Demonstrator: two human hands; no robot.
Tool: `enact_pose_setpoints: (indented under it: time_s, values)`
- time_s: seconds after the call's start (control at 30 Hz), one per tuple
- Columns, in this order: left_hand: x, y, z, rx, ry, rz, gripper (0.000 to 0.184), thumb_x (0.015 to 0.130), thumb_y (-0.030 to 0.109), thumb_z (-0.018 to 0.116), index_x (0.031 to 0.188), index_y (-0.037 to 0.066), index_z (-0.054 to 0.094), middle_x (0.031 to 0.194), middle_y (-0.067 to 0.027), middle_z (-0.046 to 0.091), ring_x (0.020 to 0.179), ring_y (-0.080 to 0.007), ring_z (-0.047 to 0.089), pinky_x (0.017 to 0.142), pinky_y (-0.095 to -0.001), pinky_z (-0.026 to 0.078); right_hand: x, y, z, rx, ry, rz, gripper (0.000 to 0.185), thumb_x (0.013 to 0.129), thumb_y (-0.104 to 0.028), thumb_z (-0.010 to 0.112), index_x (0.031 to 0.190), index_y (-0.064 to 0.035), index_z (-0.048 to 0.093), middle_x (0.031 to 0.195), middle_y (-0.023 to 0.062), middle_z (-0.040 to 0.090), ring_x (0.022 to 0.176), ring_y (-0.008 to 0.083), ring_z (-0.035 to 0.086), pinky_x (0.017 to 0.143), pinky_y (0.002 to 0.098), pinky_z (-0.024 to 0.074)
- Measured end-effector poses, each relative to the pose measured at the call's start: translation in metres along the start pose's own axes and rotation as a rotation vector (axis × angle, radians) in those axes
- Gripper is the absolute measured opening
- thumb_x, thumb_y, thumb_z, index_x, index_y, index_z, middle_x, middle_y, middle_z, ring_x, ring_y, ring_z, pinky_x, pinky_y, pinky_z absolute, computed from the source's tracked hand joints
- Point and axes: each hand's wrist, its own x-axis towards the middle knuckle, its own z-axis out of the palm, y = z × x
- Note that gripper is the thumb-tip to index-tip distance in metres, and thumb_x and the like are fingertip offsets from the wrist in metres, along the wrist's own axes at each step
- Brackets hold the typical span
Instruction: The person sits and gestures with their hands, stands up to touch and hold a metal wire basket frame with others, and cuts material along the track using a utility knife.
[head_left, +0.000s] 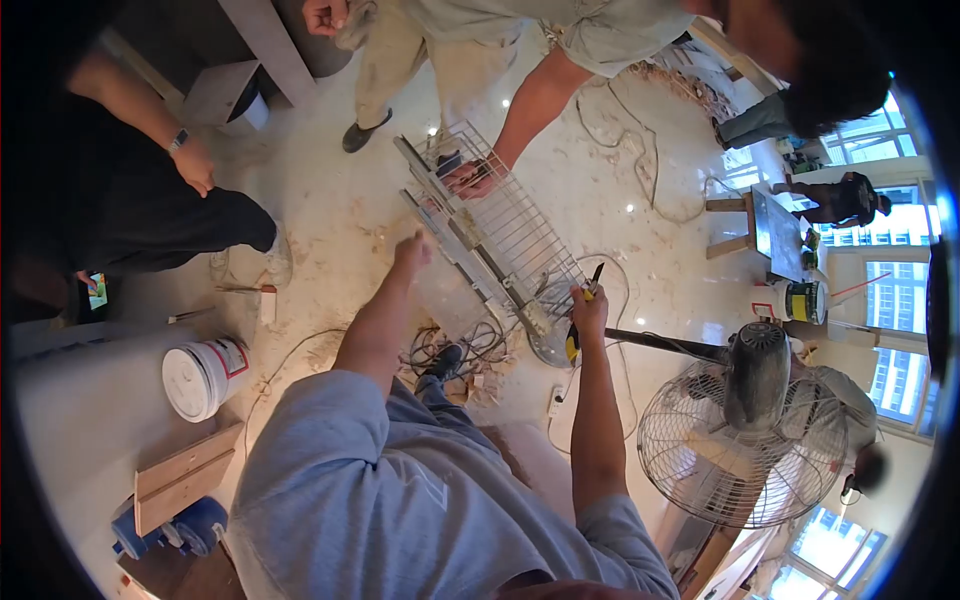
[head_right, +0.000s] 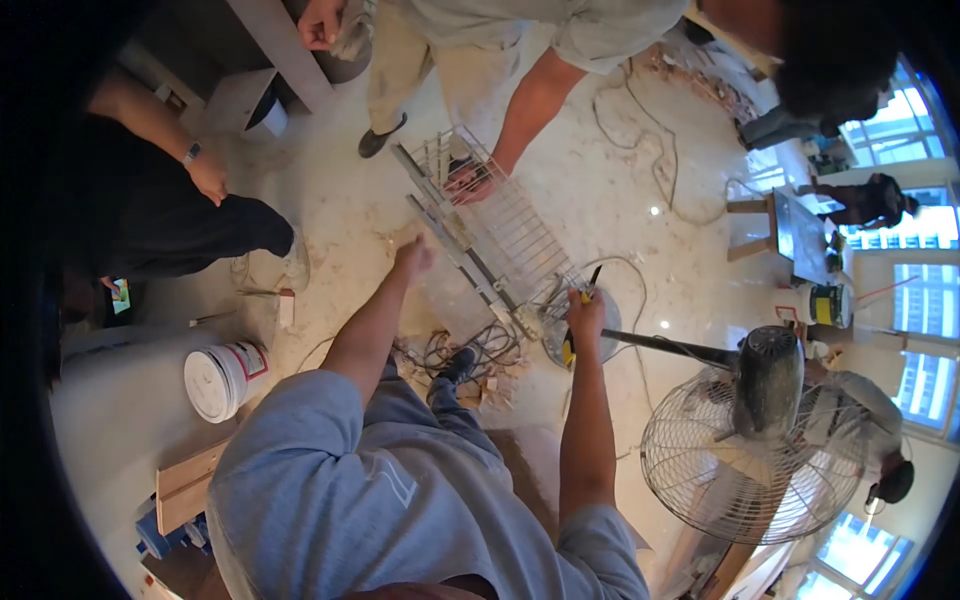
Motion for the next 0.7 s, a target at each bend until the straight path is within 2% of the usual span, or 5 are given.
enact_pose_setpoints:
  time_s: [0.1,0.2,0.33,0.5,0.7]
  values:
    - [-0.021,-0.090,-0.062,1.290,-0.025,0.521,0.030,0.095,0.031,0.052,0.098,0.002,0.060,0.081,-0.0164,0.067,0.071,-0.0323,0.065,0.070,-0.0442,0.052,0.001,-0.005,0.002,0.042,0.014,0.047,0.037,0.086,-0.027,0.071,0.099,0.0028,0.054,0.070,0.0111,0.062,0.046,0.0179,0.058,0.043,0.0315,0.0459]
    - [-0.113,-0.122,-0.121,1.360,-0.215,0.484,0.046,0.089,0.042,0.047,0.091,0.000,0.065,0.089,-0.0247,0.066,0.086,-0.0412,0.063,0.079,-0.0503,0.049,0.001,-0.024,-0.011,0.135,-0.117,0.226,0.050,0.080,-0.035,0.072,0.109,0.0030,0.059,0.095,0.0284,0.065,0.092,0.0449,0.062,0.078,0.0481,0.0487]
    - [-0.227,-0.129,-0.183,1.319,-0.112,-0.084,0.045,0.088,0.043,0.053,0.096,0.001,0.069,0.099,-0.0253,0.067,0.097,-0.0386,0.064,0.084,-0.0466,0.050,0.003,-0.014,-0.001,0.176,-0.060,0.186,0.049,0.079,-0.033,0.072,0.108,0.0044,0.059,0.091,0.0286,0.065,0.087,0.0448,0.063,0.075,0.0479,0.0490]
    - [-0.262,-0.157,-0.255,1.295,0.095,-0.172,0.051,0.094,0.044,0.048,0.086,-0.002,0.066,0.067,-0.0160,0.065,0.054,-0.0275,0.064,0.059,-0.0412,0.053,0.007,-0.004,0.009,0.046,0.032,0.018,0.040,0.084,-0.032,0.072,0.101,0.0010,0.058,0.066,0.0128,0.063,0.047,0.0226,0.062,0.048,0.0345,0.0495]
    - [-0.258,-0.119,-0.231,1.045,0.198,0.010,0.050,0.091,0.045,0.054,0.100,-0.002,0.070,0.102,-0.0221,0.069,0.098,-0.0364,0.065,0.088,-0.0433,0.050,0.010,-0.002,0.012,0.035,0.053,0.007,0.041,0.083,-0.034,0.072,0.099,0.0004,0.057,0.065,0.0126,0.063,0.048,0.0223,0.063,0.048,0.0346,0.0496]
